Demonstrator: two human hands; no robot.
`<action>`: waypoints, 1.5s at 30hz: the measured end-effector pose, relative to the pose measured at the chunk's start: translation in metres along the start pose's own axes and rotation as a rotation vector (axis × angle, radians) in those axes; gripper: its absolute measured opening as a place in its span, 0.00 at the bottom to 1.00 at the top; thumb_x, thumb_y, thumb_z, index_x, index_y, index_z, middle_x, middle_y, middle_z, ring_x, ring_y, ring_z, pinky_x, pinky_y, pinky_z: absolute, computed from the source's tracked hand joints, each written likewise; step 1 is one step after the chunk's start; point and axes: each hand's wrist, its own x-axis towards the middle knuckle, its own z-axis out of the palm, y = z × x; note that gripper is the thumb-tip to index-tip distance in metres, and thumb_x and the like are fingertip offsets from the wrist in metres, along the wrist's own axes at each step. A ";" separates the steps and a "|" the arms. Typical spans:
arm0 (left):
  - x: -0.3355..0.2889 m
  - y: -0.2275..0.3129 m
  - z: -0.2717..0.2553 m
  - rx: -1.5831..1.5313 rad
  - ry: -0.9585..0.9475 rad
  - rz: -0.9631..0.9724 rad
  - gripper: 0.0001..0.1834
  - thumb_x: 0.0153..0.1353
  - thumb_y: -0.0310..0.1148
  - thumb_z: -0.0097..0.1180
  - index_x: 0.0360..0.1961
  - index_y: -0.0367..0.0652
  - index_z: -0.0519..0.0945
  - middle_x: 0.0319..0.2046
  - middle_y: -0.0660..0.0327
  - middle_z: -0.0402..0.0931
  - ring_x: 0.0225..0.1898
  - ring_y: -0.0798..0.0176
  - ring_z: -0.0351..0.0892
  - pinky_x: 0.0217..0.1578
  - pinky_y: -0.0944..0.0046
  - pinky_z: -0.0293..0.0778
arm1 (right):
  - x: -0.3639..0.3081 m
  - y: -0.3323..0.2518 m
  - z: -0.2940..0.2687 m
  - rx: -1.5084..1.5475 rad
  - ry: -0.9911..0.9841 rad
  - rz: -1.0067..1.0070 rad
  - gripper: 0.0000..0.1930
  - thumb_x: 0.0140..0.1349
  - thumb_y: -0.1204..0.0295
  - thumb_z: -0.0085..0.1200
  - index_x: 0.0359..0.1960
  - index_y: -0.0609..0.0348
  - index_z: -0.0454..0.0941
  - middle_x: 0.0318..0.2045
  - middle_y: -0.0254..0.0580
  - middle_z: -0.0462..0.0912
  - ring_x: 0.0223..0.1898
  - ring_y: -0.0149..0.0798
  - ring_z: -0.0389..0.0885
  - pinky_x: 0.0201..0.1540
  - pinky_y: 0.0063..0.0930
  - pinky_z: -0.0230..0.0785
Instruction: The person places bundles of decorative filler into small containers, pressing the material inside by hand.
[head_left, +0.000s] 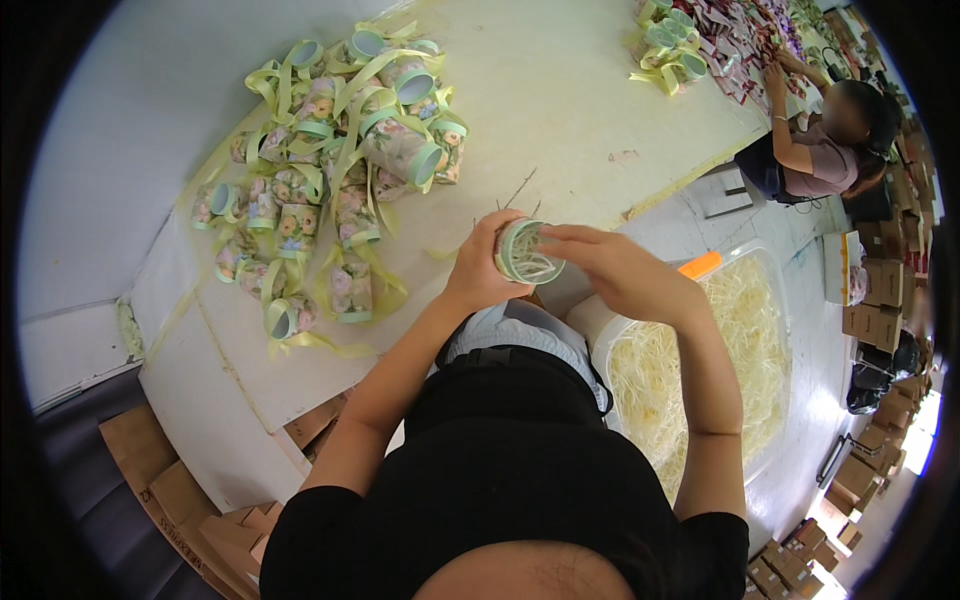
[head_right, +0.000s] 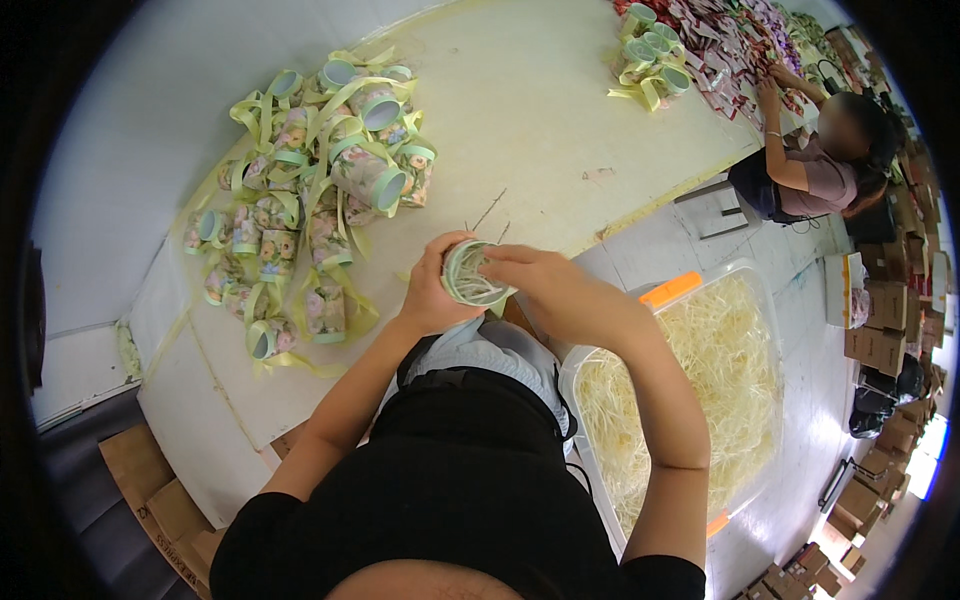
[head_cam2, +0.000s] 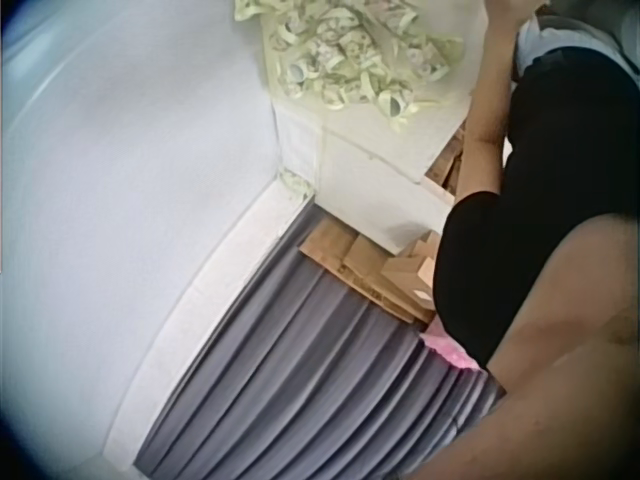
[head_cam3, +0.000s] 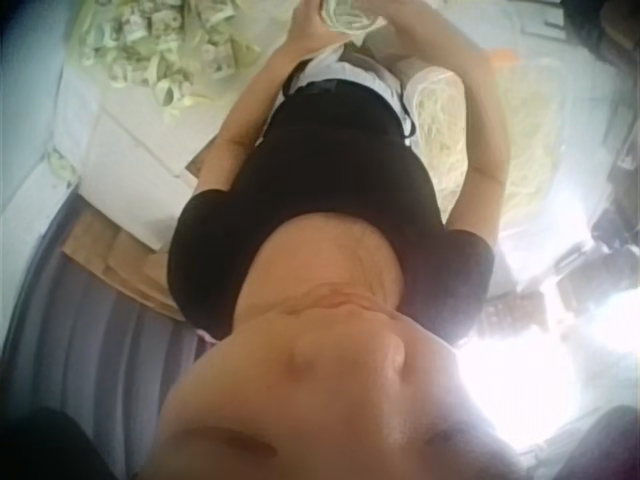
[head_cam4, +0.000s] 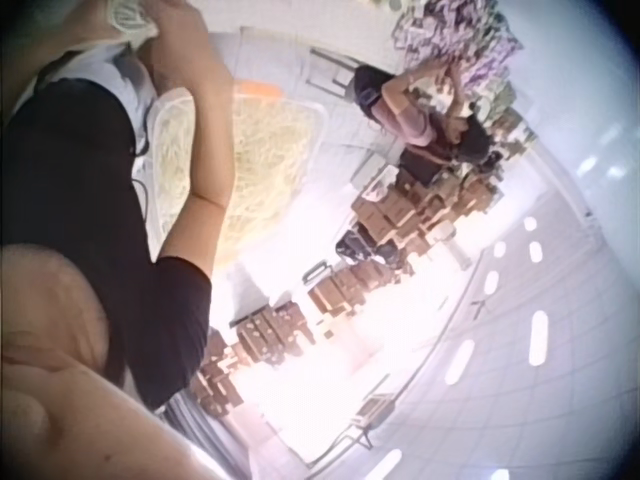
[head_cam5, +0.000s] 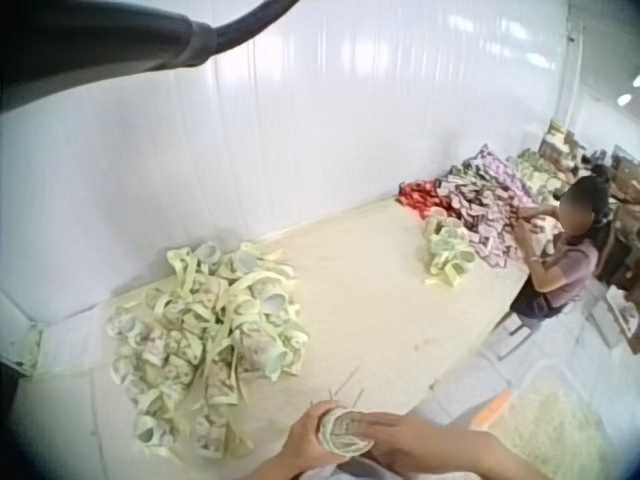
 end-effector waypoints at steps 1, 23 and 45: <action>0.000 0.001 -0.001 -0.008 0.016 0.023 0.43 0.28 0.28 0.70 0.52 0.45 0.65 0.45 0.55 0.71 0.46 0.52 0.73 0.46 0.59 0.71 | -0.009 -0.006 -0.007 0.002 0.071 -0.008 0.26 0.46 0.91 0.38 0.50 0.62 0.71 0.54 0.52 0.70 0.54 0.51 0.69 0.53 0.36 0.66; -0.003 0.016 0.001 -0.006 -0.091 0.121 0.43 0.30 0.28 0.70 0.53 0.45 0.67 0.49 0.53 0.69 0.49 0.48 0.71 0.48 0.55 0.70 | 0.005 -0.014 0.012 -0.199 -0.161 0.052 0.19 0.50 0.84 0.47 0.47 0.61 0.72 0.48 0.45 0.75 0.48 0.46 0.74 0.47 0.32 0.68; -0.005 0.013 0.005 -0.055 0.066 0.311 0.48 0.25 0.26 0.73 0.54 0.44 0.64 0.51 0.49 0.68 0.51 0.46 0.70 0.49 0.55 0.70 | -0.007 -0.017 0.030 -0.559 -0.126 -0.132 0.08 0.43 0.80 0.54 0.29 0.60 0.75 0.42 0.41 0.75 0.48 0.36 0.72 0.39 0.29 0.66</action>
